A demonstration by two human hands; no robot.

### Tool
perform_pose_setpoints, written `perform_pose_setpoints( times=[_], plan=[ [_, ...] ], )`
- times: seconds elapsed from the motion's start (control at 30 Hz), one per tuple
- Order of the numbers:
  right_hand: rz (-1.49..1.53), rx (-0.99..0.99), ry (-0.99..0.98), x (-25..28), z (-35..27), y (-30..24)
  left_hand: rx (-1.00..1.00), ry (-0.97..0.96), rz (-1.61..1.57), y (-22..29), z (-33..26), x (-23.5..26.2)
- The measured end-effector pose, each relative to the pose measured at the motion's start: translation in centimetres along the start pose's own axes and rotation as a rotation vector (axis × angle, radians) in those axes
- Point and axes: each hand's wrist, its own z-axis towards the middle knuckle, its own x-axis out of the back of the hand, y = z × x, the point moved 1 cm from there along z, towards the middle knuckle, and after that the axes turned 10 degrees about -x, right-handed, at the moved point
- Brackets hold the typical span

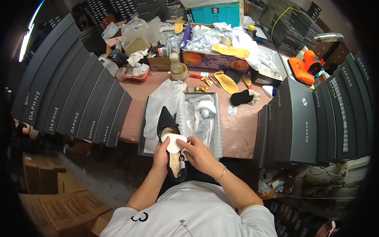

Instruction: Pack pairs of high-heeled shoes into boxes with tissue paper and silica gel packets.

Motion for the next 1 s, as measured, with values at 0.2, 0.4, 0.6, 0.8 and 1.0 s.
perform_pose_setpoints(
  times=[0.2,0.4,0.6,0.8,1.0],
  plan=[
    [-0.243,0.303,0.063,-1.6,1.4,0.8,0.059,-0.099,-0.077,-0.4,-0.6,0.3],
    [-0.332,0.135,-0.027,-2.2,3.5,1.8,0.01,-0.114,-0.037,-1.0,-1.7,-1.9],
    [-0.417,0.009,0.112,3.9,9.5,5.0,0.321,-0.038,-0.047,-0.9,0.2,0.2],
    [-0.367,-0.049,0.09,4.6,10.9,8.8,0.162,-0.015,-0.125,0.7,1.2,-1.8],
    [-0.306,0.116,0.112,-1.9,5.5,2.1,0.001,-0.11,-0.055,-2.7,0.2,-1.4]
  ],
)
